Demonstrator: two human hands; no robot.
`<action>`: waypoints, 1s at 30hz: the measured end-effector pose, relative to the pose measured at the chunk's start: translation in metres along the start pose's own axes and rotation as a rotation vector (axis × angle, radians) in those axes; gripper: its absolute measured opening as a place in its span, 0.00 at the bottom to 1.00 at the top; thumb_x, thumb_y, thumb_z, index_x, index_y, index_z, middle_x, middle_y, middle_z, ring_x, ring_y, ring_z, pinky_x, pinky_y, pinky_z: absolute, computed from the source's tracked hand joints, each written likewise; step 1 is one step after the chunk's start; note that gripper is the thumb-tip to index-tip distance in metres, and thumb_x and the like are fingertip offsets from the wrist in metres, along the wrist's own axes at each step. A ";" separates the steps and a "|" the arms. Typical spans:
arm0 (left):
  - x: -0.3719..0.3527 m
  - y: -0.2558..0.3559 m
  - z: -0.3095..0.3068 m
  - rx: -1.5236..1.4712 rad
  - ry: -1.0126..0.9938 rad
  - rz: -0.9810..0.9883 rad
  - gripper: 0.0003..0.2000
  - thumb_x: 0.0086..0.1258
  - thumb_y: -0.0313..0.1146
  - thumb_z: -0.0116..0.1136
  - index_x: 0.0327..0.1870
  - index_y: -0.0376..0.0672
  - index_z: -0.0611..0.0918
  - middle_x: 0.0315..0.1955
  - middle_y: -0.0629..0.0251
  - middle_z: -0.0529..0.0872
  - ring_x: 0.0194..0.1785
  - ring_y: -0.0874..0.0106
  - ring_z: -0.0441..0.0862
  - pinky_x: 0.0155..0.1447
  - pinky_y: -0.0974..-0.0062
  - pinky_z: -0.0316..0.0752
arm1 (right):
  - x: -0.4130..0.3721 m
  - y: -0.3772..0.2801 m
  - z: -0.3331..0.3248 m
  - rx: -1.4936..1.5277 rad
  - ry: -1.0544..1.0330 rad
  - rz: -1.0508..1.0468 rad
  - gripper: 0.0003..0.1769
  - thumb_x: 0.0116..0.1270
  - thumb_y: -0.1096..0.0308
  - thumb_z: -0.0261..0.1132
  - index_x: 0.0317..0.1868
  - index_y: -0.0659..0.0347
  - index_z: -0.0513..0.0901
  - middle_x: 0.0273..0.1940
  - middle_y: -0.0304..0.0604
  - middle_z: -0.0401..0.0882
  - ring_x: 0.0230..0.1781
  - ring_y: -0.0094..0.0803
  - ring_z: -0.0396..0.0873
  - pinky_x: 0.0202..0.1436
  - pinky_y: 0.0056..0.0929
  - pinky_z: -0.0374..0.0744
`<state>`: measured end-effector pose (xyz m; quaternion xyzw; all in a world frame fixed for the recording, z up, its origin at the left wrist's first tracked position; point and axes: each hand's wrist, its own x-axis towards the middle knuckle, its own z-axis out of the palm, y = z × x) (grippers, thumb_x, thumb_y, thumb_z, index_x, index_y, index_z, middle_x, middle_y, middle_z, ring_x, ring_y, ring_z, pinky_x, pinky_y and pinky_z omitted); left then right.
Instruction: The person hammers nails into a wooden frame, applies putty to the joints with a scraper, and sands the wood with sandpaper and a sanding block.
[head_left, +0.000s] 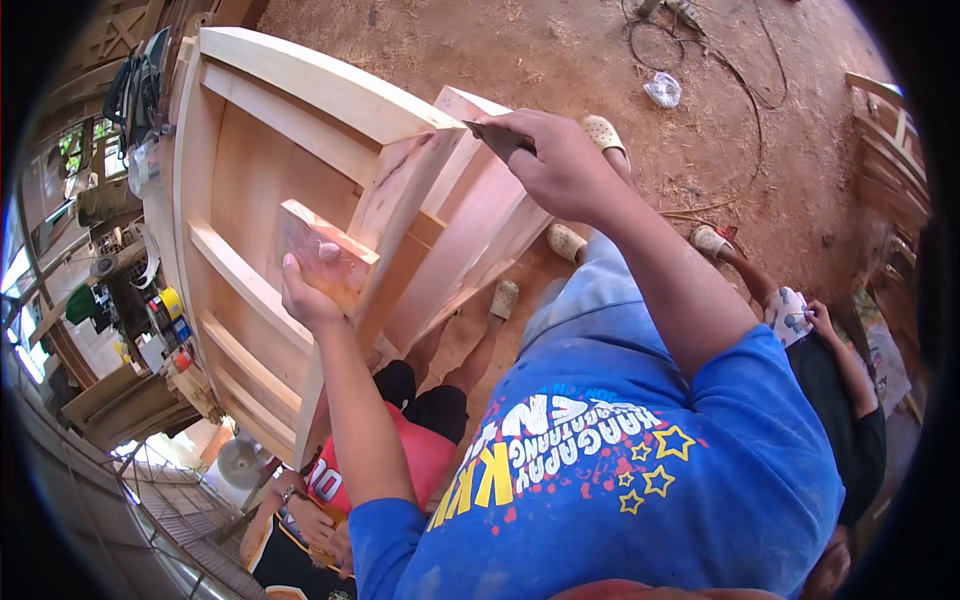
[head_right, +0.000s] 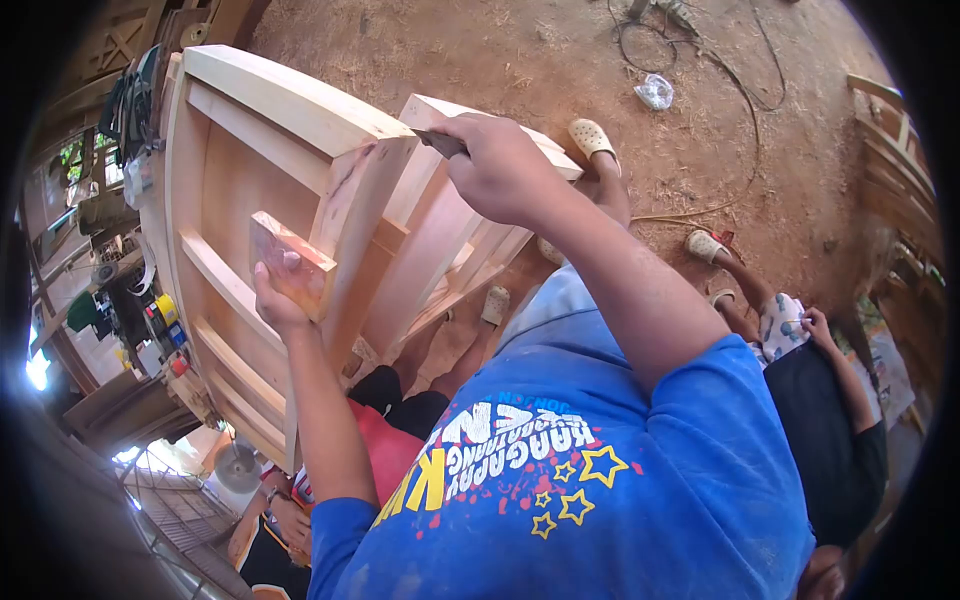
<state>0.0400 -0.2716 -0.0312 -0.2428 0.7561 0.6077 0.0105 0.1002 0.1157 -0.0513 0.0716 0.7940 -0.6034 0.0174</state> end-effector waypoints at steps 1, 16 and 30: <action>-0.001 0.000 -0.001 -0.003 -0.001 -0.007 0.25 0.82 0.51 0.46 0.64 0.39 0.79 0.52 0.58 0.85 0.53 0.61 0.87 0.55 0.60 0.86 | 0.003 -0.004 -0.003 -0.009 -0.021 0.013 0.24 0.65 0.78 0.57 0.61 0.68 0.84 0.51 0.58 0.88 0.50 0.49 0.87 0.58 0.38 0.82; -0.008 -0.003 -0.001 -0.077 0.059 -0.046 0.23 0.82 0.50 0.47 0.61 0.39 0.80 0.42 0.61 0.85 0.37 0.68 0.83 0.34 0.71 0.80 | 0.054 -0.032 -0.019 -0.125 -0.309 -0.143 0.24 0.61 0.81 0.58 0.58 0.71 0.84 0.54 0.58 0.85 0.55 0.56 0.84 0.61 0.43 0.83; -0.016 0.011 0.013 -0.136 -0.013 -0.096 0.24 0.82 0.52 0.45 0.63 0.43 0.79 0.40 0.65 0.85 0.38 0.69 0.84 0.34 0.73 0.78 | 0.019 0.018 -0.022 0.906 0.055 0.586 0.26 0.67 0.79 0.61 0.67 0.68 0.83 0.51 0.46 0.89 0.46 0.28 0.87 0.53 0.27 0.86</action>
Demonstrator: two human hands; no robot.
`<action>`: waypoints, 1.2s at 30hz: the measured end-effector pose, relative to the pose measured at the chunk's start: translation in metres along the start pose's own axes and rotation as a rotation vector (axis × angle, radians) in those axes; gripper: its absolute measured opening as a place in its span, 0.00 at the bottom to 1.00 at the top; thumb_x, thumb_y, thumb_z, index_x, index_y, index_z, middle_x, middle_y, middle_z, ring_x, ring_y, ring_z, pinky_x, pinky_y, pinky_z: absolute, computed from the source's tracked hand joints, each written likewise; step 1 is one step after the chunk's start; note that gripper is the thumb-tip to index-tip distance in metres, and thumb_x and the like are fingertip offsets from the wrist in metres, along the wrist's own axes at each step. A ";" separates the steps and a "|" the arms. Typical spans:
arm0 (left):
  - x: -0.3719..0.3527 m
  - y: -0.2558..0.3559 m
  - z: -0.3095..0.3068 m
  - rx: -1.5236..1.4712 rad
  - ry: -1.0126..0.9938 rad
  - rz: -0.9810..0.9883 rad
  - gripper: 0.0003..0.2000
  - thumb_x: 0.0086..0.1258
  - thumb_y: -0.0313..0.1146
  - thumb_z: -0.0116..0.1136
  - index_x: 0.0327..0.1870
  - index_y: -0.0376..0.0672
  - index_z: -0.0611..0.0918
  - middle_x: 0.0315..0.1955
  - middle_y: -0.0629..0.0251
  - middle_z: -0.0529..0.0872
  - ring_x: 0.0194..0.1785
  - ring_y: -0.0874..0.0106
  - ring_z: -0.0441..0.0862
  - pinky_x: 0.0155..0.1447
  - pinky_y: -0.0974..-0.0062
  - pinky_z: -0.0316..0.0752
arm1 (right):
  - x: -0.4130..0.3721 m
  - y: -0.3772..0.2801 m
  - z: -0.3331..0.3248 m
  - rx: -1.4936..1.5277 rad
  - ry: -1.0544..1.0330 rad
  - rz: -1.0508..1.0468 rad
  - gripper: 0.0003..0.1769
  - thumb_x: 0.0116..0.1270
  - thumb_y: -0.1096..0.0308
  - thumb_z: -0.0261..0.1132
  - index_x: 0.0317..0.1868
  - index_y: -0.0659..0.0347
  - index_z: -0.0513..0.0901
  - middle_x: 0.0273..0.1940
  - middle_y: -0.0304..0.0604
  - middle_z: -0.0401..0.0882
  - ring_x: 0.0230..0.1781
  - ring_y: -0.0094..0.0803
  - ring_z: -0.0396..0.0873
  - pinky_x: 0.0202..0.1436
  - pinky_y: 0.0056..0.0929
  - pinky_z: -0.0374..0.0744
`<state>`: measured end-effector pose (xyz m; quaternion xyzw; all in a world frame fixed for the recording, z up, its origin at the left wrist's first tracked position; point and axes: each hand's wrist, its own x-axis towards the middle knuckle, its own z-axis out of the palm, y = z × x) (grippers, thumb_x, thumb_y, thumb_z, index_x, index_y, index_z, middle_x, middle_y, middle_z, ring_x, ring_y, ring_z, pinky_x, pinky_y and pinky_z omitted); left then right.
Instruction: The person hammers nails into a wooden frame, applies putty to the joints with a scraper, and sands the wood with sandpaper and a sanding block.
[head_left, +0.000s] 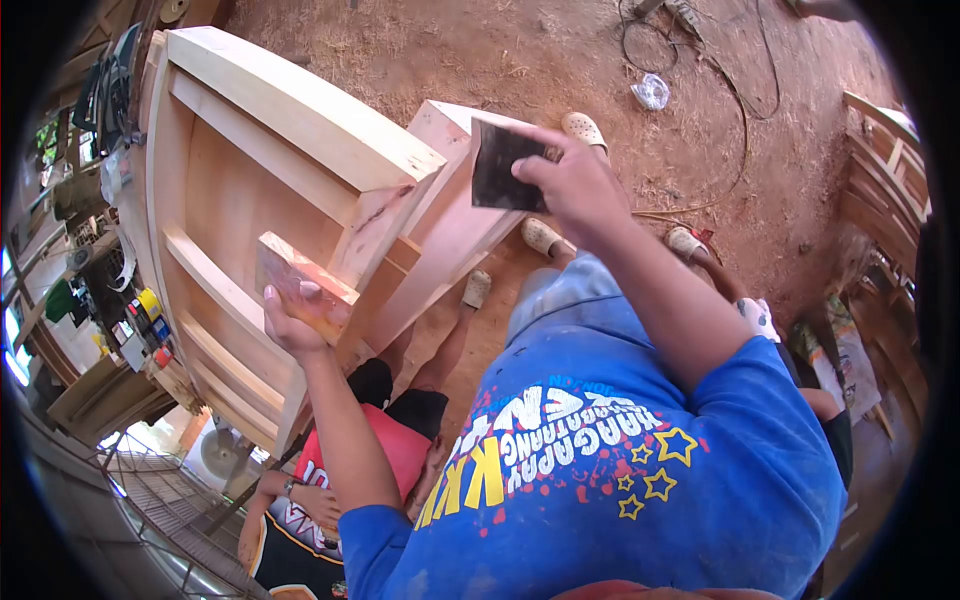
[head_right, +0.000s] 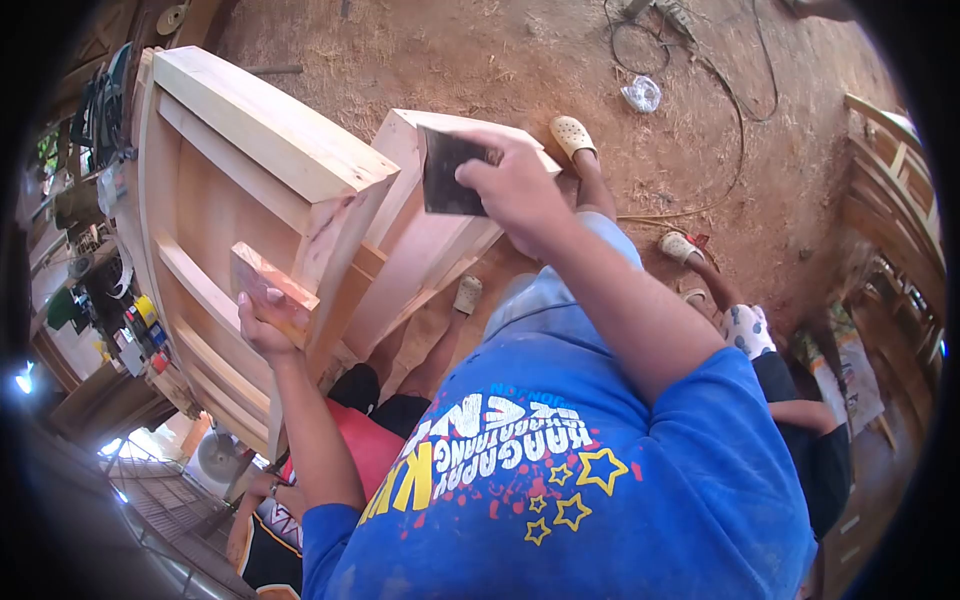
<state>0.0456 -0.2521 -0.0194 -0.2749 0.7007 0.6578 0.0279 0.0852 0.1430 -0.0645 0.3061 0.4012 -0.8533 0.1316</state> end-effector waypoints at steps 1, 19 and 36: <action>0.002 -0.002 -0.006 -0.015 -0.032 -0.025 0.24 0.81 0.53 0.45 0.63 0.44 0.79 0.39 0.66 0.85 0.38 0.69 0.84 0.32 0.74 0.77 | -0.004 0.017 0.003 0.104 0.008 0.025 0.26 0.67 0.81 0.59 0.66 0.72 0.82 0.53 0.48 0.88 0.45 0.30 0.88 0.52 0.28 0.87; 0.015 -0.012 -0.016 0.136 0.035 0.117 0.23 0.82 0.51 0.47 0.60 0.40 0.81 0.46 0.58 0.86 0.49 0.59 0.87 0.48 0.60 0.86 | -0.011 0.027 0.033 -0.708 0.087 -0.841 0.23 0.69 0.81 0.58 0.64 0.68 0.83 0.56 0.55 0.85 0.56 0.48 0.85 0.63 0.37 0.80; 0.018 -0.014 -0.019 0.065 -0.012 0.103 0.24 0.81 0.50 0.46 0.61 0.39 0.79 0.42 0.60 0.84 0.42 0.65 0.85 0.35 0.68 0.82 | -0.013 0.099 0.104 -0.692 0.279 -0.876 0.38 0.67 0.82 0.61 0.79 0.72 0.66 0.64 0.62 0.67 0.64 0.56 0.73 0.70 0.43 0.76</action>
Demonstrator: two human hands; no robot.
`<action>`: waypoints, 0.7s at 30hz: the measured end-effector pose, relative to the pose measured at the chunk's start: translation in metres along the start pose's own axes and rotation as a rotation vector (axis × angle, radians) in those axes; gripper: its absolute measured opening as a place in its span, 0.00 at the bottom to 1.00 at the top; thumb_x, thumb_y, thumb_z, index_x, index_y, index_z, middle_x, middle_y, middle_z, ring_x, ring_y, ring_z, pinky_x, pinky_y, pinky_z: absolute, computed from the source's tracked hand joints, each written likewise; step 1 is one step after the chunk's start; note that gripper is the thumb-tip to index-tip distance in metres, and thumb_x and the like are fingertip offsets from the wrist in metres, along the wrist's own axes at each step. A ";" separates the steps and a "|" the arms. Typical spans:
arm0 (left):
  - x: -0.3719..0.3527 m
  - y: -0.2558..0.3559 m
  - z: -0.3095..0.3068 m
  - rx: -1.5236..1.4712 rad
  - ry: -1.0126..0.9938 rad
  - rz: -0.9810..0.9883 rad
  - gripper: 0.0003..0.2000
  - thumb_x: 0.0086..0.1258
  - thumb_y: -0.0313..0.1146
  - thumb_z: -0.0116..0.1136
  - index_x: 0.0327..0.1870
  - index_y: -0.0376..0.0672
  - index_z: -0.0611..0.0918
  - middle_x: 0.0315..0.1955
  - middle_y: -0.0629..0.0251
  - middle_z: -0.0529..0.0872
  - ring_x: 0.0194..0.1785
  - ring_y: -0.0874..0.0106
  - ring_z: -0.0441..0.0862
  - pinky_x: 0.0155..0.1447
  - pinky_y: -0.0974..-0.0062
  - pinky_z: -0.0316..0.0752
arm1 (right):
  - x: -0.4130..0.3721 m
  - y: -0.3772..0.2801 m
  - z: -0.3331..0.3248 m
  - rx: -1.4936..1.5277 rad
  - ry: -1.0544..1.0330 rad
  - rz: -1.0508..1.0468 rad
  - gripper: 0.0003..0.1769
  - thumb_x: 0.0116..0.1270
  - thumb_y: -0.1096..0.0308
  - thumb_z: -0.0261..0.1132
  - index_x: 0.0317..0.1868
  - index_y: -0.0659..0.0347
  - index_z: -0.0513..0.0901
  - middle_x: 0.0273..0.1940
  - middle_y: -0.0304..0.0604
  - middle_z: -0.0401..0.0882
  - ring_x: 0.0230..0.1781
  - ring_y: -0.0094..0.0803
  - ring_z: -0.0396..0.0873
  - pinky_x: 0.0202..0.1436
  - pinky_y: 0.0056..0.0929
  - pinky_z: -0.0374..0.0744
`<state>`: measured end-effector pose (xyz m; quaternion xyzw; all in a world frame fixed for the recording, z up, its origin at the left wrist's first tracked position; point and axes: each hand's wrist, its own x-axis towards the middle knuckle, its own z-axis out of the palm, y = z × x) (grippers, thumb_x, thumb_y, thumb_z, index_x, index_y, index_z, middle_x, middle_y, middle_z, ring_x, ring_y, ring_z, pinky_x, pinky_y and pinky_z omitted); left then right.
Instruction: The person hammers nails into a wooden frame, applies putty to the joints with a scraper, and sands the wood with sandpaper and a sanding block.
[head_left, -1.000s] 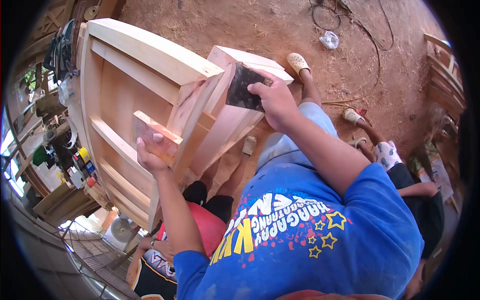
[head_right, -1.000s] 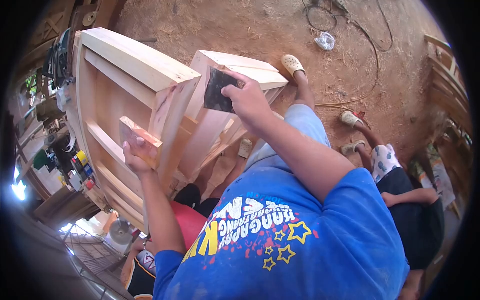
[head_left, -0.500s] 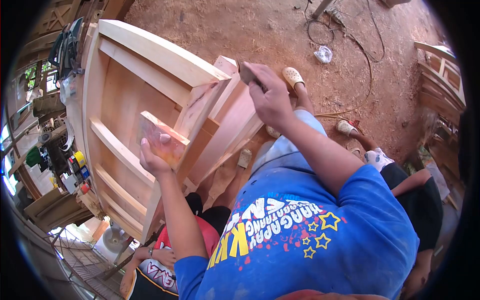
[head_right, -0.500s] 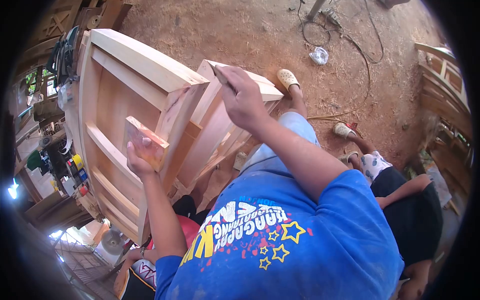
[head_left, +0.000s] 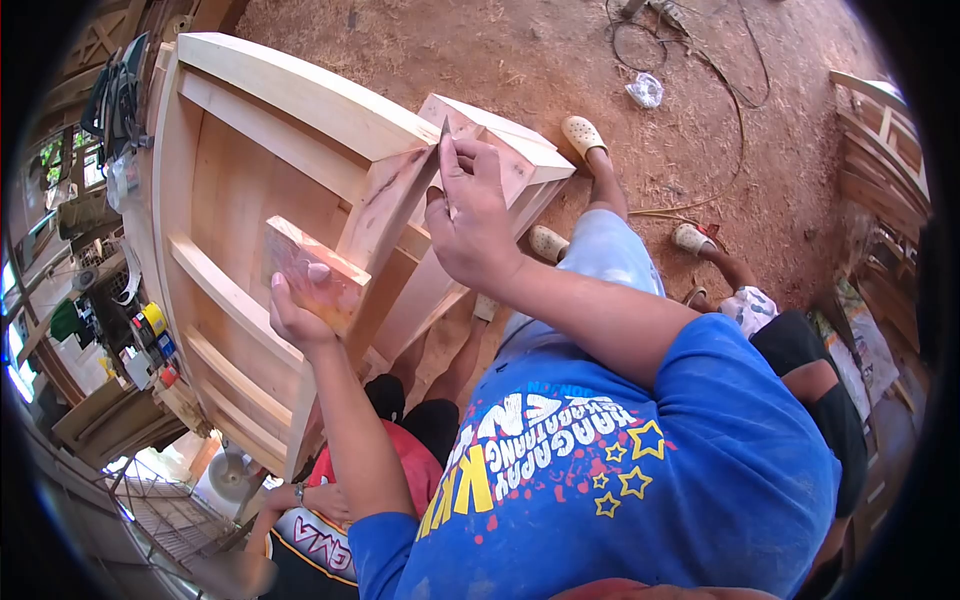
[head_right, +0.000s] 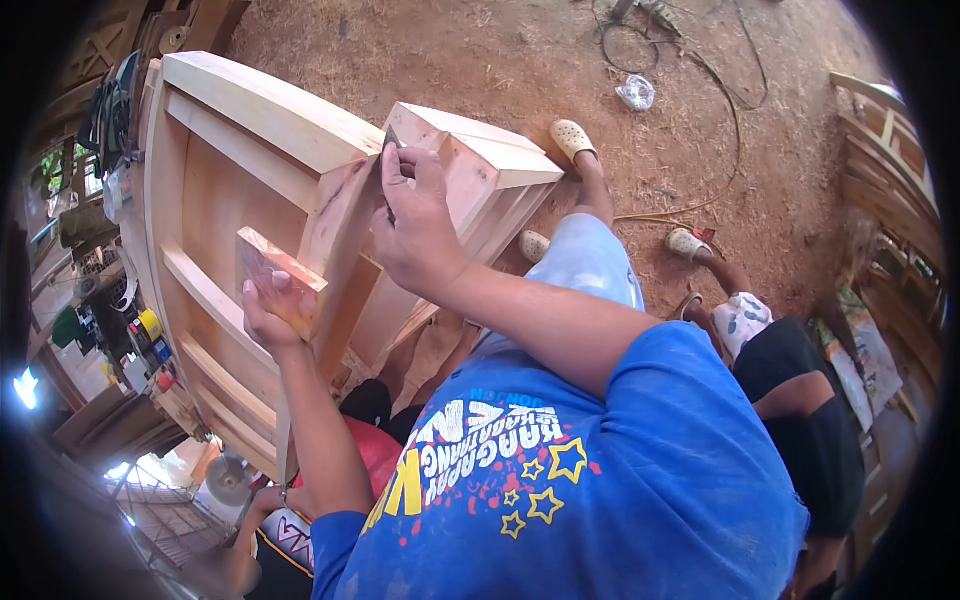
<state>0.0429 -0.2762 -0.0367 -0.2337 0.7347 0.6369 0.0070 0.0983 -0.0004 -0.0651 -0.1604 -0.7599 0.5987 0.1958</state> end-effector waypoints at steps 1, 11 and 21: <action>0.000 0.001 -0.002 0.017 -0.020 0.001 0.23 0.81 0.50 0.47 0.61 0.39 0.79 0.42 0.60 0.84 0.42 0.64 0.85 0.35 0.67 0.81 | -0.001 -0.001 0.002 0.022 0.001 -0.001 0.37 0.67 0.82 0.61 0.78 0.73 0.67 0.64 0.62 0.67 0.64 0.56 0.73 0.69 0.42 0.77; -0.008 0.013 0.010 -0.003 -0.014 -0.073 0.24 0.80 0.54 0.46 0.64 0.45 0.78 0.42 0.69 0.84 0.36 0.71 0.83 0.25 0.76 0.72 | -0.014 0.025 -0.070 0.284 -0.435 -0.009 0.32 0.63 0.85 0.60 0.69 0.62 0.81 0.56 0.55 0.82 0.56 0.46 0.85 0.60 0.36 0.83; -0.008 0.003 -0.014 -0.051 -0.031 -0.115 0.29 0.81 0.56 0.42 0.69 0.41 0.76 0.49 0.61 0.84 0.48 0.65 0.84 0.48 0.68 0.82 | 0.156 0.071 -0.126 0.293 -0.843 0.634 0.28 0.59 0.74 0.62 0.62 0.68 0.86 0.40 0.42 0.89 0.40 0.25 0.85 0.46 0.25 0.83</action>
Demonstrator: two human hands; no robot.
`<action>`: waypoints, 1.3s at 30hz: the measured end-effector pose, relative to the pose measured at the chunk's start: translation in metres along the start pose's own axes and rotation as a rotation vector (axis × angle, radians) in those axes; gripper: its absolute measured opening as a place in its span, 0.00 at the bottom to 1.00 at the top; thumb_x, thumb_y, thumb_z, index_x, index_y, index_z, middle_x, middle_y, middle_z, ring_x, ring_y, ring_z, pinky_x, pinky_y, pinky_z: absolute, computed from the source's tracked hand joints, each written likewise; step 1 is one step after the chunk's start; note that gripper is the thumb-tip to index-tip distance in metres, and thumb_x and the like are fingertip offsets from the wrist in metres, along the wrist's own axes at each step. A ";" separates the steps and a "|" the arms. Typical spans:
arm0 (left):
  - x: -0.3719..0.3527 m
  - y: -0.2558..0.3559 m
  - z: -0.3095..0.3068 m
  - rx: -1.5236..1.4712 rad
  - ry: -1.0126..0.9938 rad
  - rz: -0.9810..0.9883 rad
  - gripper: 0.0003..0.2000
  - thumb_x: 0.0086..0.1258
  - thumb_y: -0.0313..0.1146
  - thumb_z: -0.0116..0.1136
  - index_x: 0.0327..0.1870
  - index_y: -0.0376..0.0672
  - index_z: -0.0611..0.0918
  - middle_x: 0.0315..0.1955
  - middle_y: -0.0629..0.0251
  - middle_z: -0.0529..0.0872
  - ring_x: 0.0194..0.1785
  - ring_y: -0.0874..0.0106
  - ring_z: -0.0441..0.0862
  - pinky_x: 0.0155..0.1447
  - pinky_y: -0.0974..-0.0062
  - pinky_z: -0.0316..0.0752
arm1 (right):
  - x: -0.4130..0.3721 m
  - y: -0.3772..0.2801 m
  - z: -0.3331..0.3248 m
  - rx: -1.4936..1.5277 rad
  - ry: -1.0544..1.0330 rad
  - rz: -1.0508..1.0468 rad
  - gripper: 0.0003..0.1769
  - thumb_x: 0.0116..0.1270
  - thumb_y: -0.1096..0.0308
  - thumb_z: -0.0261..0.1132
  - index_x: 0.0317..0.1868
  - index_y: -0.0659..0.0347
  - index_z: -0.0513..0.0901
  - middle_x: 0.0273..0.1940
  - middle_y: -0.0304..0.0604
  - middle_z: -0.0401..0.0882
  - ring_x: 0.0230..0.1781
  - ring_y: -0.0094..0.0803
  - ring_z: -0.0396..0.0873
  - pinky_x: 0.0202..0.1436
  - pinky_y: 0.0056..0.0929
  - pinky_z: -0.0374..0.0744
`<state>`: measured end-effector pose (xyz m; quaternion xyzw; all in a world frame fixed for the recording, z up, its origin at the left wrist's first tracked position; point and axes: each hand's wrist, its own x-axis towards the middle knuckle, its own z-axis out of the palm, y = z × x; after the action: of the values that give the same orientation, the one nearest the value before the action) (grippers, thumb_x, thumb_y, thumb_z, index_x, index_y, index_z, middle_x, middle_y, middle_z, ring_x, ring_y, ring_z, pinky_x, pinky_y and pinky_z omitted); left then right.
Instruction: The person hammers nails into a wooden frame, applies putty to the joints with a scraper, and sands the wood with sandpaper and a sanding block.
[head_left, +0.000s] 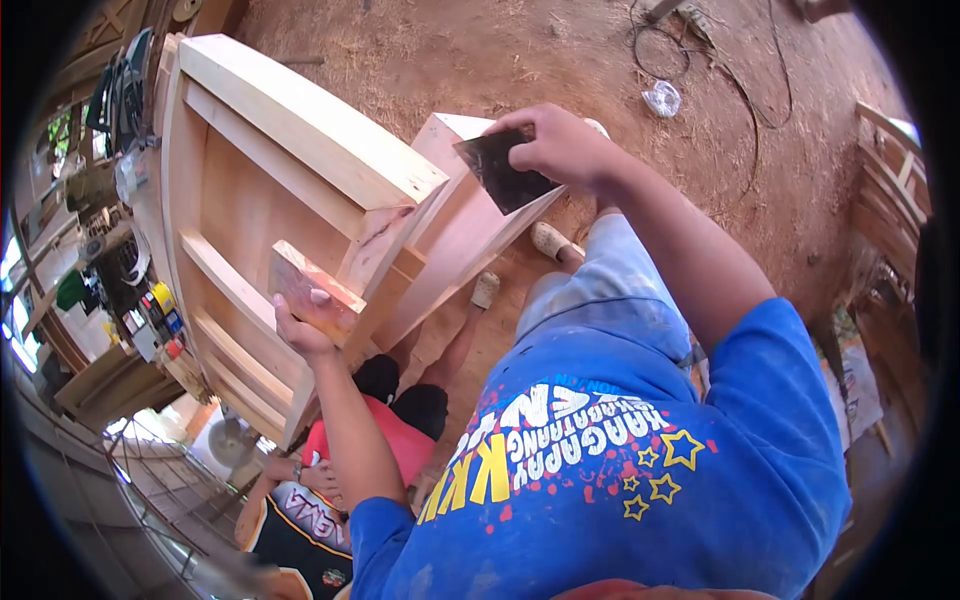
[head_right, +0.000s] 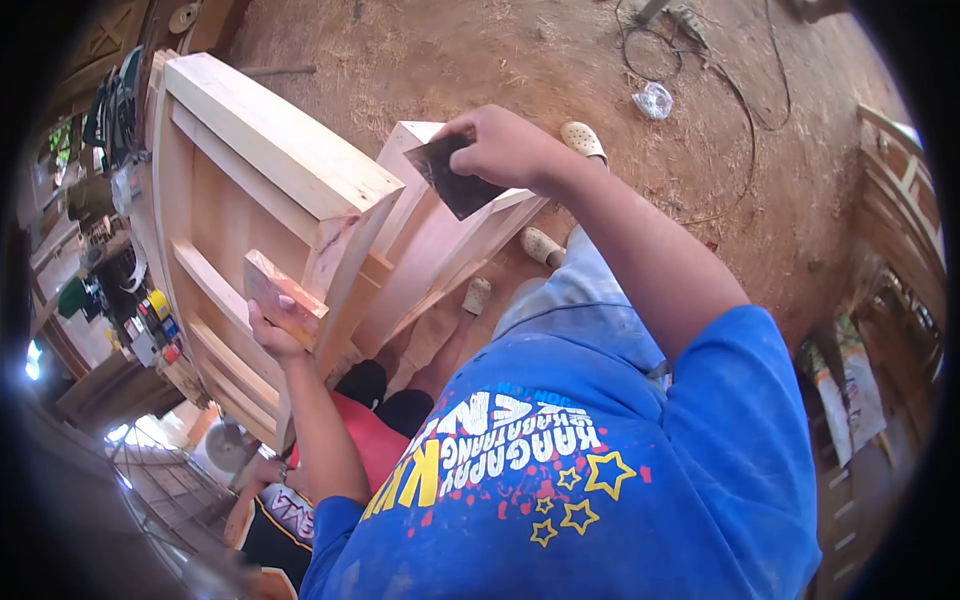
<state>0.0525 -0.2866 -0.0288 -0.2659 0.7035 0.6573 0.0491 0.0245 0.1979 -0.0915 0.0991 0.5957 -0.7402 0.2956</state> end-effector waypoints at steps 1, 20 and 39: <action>-0.002 0.000 0.001 0.027 0.036 0.014 0.29 0.82 0.55 0.42 0.69 0.39 0.76 0.50 0.60 0.84 0.50 0.65 0.84 0.51 0.68 0.82 | 0.012 -0.004 0.001 -0.013 -0.060 0.014 0.28 0.59 0.74 0.62 0.62 0.68 0.86 0.40 0.41 0.89 0.40 0.25 0.85 0.45 0.25 0.83; -0.015 0.011 0.030 0.242 0.225 0.197 0.20 0.82 0.45 0.45 0.33 0.38 0.76 0.32 0.64 0.79 0.38 0.71 0.78 0.46 0.72 0.75 | 0.038 -0.072 0.021 0.005 -0.327 0.274 0.26 0.57 0.74 0.64 0.58 0.65 0.90 0.43 0.43 0.90 0.39 0.28 0.88 0.45 0.29 0.87; -0.011 0.006 0.033 0.146 0.230 0.242 0.20 0.83 0.46 0.52 0.36 0.37 0.84 0.34 0.68 0.83 0.39 0.75 0.79 0.44 0.75 0.74 | -0.081 -0.072 0.027 -0.139 0.068 -0.233 0.22 0.69 0.78 0.61 0.63 0.67 0.84 0.52 0.43 0.89 0.53 0.25 0.86 0.60 0.29 0.84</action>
<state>0.0499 -0.2518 -0.0236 -0.2486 0.7771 0.5708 -0.0920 0.0554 0.2068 0.0151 0.0335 0.6628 -0.7226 0.1935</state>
